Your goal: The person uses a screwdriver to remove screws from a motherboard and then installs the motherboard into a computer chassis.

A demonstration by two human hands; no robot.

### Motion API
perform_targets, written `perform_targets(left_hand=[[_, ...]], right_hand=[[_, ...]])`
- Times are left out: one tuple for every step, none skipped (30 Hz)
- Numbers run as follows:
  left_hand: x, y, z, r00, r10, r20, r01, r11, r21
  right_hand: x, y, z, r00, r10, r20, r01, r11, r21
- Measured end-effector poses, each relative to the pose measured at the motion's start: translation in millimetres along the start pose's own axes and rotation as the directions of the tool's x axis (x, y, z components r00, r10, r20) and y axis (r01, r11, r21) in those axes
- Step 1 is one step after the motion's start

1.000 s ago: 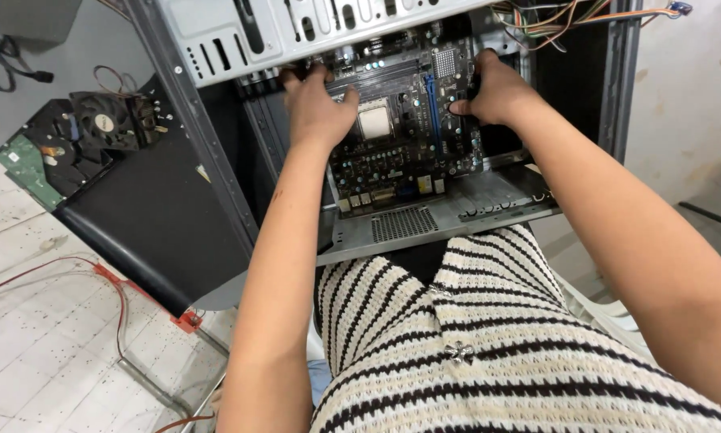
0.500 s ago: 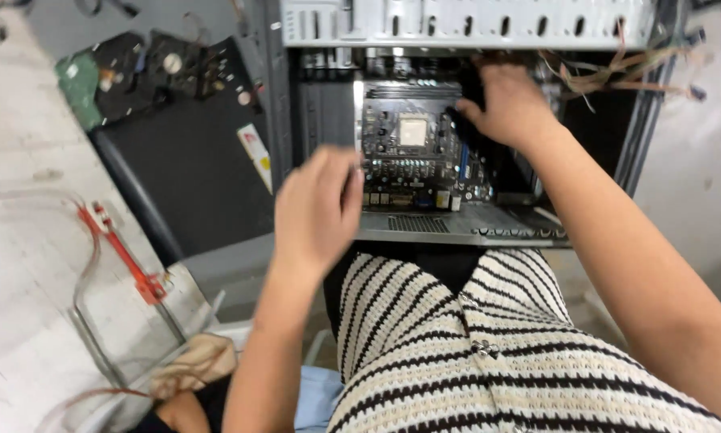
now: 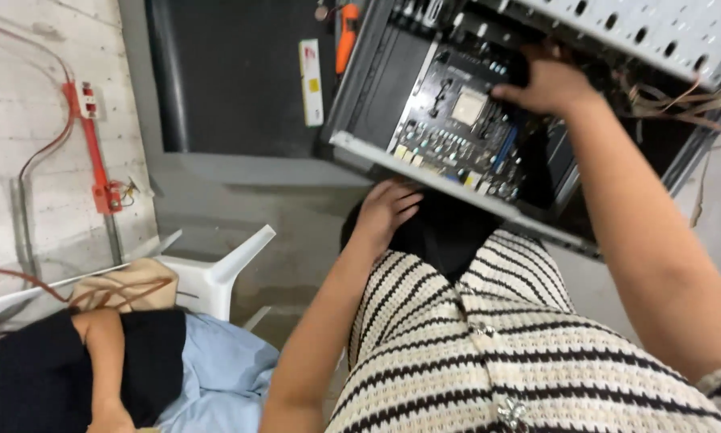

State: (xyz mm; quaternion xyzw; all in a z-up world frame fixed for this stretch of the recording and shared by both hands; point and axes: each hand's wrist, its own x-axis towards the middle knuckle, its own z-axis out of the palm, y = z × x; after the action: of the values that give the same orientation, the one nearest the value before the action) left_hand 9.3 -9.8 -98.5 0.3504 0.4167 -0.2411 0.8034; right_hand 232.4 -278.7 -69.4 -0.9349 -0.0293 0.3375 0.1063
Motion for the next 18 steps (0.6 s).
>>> perform_targets(left_hand=[[17.4, -8.6, -1.7, 1.000, 0.004, 0.002, -0.004, 1.000, 0.003], [35.1, -17.8, -3.5, 0.996, -0.065, 0.056, 0.058, 0.990, 0.129], [50.4, -32.6, -4.2, 0.984, -0.146, 0.099, 0.118, 0.961, 0.250], [53.1, -42.1, -1.6, 0.984, -0.150, 0.101, 0.121, 0.962, 0.246], [58.3, -49.2, 1.2, 0.979, -0.136, 0.150, 0.072, 0.925, 0.373], [63.9, -55.9, 4.4, 0.972, -0.128, 0.199, 0.015, 0.872, 0.490], [73.4, -70.6, 4.6, 0.971, -0.128, 0.200, 0.014, 0.872, 0.489], [83.3, -84.9, 5.7, 0.976, -0.111, 0.189, 0.005, 0.874, 0.486], [95.2, -98.0, 8.4, 0.979, -0.093, 0.180, -0.006, 0.876, 0.483], [99.0, -108.5, 5.7, 0.979, -0.090, 0.183, -0.010, 0.875, 0.484], [103.1, -117.7, 2.6, 0.975, -0.036, 0.221, -0.083, 0.859, 0.506], [107.5, -126.4, 0.4, 0.966, 0.017, 0.259, -0.156, 0.837, 0.524], [105.7, -123.1, 1.9, 0.964, 0.025, 0.265, -0.166, 0.835, 0.524], [104.2, -119.7, 3.7, 0.952, 0.042, 0.303, -0.196, 0.845, 0.497], [100.5, -120.1, 5.0, 0.939, 0.054, 0.339, -0.217, 0.857, 0.467], [96.1, -118.2, 9.6, 0.938, 0.055, 0.343, -0.221, 0.857, 0.465], [93.0, -115.9, 14.6, 0.947, 0.061, 0.315, -0.202, 0.877, 0.436], [90.1, -113.6, 20.1, 0.956, 0.066, 0.286, -0.183, 0.895, 0.406]], right_hand=[[6.6, 4.6, 8.0, 1.000, -0.001, -0.005, 0.001, 1.000, 0.002], [13.3, 9.7, 16.6, 0.996, -0.036, -0.082, 0.034, 0.999, -0.026], [16.4, 17.8, 26.2, 0.986, -0.071, -0.150, 0.062, 0.996, -0.062], [22.7, 26.3, 32.6, 0.987, -0.069, -0.148, 0.060, 0.996, -0.066], [32.1, 33.8, 37.7, 0.978, -0.102, -0.183, 0.083, 0.991, -0.104], [42.0, 41.3, 42.4, 0.967, -0.135, -0.217, 0.105, 0.984, -0.143], [39.2, 39.5, 40.6, 0.967, -0.135, -0.218, 0.105, 0.984, -0.144], [37.0, 38.0, 38.2, 0.962, -0.182, -0.203, 0.151, 0.976, -0.157], [36.2, 37.3, 34.1, 0.955, -0.228, -0.191, 0.196, 0.966, -0.169], [29.7, 36.1, 33.5, 0.954, -0.228, -0.195, 0.196, 0.966, -0.170], [23.7, 34.3, 32.7, 0.948, -0.239, -0.212, 0.203, 0.963, -0.177], [18.0, 32.9, 31.2, 0.941, -0.250, -0.227, 0.210, 0.960, -0.184], [19.3, 31.3, 30.2, 0.938, -0.253, -0.236, 0.211, 0.959, -0.188], [21.1, 29.8, 28.8, 0.947, -0.228, -0.226, 0.203, 0.971, -0.126], [20.3, 30.2, 29.8, 0.958, -0.200, -0.208, 0.191, 0.980, -0.064], [21.4, 32.8, 30.6, 0.957, -0.199, -0.211, 0.189, 0.980, -0.067], [23.5, 36.1, 31.2, 0.950, -0.212, -0.229, 0.204, 0.977, -0.059], [25.8, 39.9, 31.4, 0.943, -0.224, -0.247, 0.218, 0.974, -0.052]])
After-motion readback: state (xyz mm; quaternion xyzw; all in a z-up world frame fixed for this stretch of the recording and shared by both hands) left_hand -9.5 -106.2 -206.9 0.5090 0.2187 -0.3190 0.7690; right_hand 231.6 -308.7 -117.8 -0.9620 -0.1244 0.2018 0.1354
